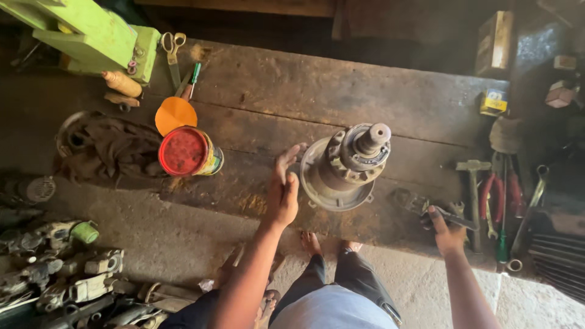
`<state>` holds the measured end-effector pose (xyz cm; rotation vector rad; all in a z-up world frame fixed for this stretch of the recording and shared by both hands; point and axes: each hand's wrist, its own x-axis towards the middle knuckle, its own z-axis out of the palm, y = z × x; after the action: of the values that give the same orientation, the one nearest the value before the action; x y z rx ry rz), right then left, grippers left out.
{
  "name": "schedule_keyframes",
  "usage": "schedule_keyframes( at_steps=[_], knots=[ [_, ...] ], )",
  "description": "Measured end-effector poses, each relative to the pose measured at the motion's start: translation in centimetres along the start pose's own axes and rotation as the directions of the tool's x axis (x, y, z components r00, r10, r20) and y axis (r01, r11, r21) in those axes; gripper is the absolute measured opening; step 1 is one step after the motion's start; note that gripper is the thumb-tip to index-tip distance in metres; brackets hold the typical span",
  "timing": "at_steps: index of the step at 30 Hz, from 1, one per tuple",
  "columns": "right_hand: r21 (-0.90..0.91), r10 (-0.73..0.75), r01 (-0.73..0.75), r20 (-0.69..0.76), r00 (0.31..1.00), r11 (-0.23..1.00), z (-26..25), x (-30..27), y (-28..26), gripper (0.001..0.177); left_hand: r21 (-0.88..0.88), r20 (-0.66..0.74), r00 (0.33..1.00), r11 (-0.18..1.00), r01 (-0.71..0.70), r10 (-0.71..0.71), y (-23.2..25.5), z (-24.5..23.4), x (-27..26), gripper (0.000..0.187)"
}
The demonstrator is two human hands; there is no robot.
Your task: The person cleans a cylindrical mechanical part on a wooden workbench using a small brush and a cloth. They scrub the exterior and interior surfaces, rotate the part to access different sides, and wipe it down with a cloth.
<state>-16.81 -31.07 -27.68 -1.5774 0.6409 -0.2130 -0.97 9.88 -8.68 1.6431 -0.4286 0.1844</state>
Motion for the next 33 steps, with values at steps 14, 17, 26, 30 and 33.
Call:
schedule_keyframes(
  at_steps=[14, 17, 26, 30, 33],
  knots=[
    [0.285, 0.264, -0.443, 0.497, 0.827, 0.85, 14.9, -11.8, -17.7, 0.041, 0.305, -0.015, 0.948, 0.902, 0.306, -0.317, -9.8, 1.1, -3.6, 0.045],
    [-0.123, -0.6, 0.805, 0.604, 0.525, 0.58, 19.0, -11.4, -20.7, 0.032, 0.308, -0.005, 0.982, 0.934, 0.182, -0.19, -10.0, 1.3, -3.9, 0.045],
    [-0.657, -0.648, 0.641, 0.295, 0.703, 0.397, 12.0, -11.5, -22.8, 0.034, 0.405, -0.048, 0.796, 0.717, 0.568, -0.604, -10.9, 2.2, -5.8, 0.062],
    [-0.698, -0.507, 0.641, 0.446, 0.738, 0.319, 16.4, -13.3, -20.6, 0.043, 0.239, -0.077, 0.938, 0.907, 0.346, -0.338, -11.2, 3.3, -6.9, 0.064],
    [-0.357, -0.5, 0.69, 0.494, 0.711, 0.629, 19.3, -12.8, -19.8, 0.036, 0.175, -0.102, 0.945, 0.93, 0.324, -0.31, -11.2, 3.7, -7.6, 0.066]
  ],
)
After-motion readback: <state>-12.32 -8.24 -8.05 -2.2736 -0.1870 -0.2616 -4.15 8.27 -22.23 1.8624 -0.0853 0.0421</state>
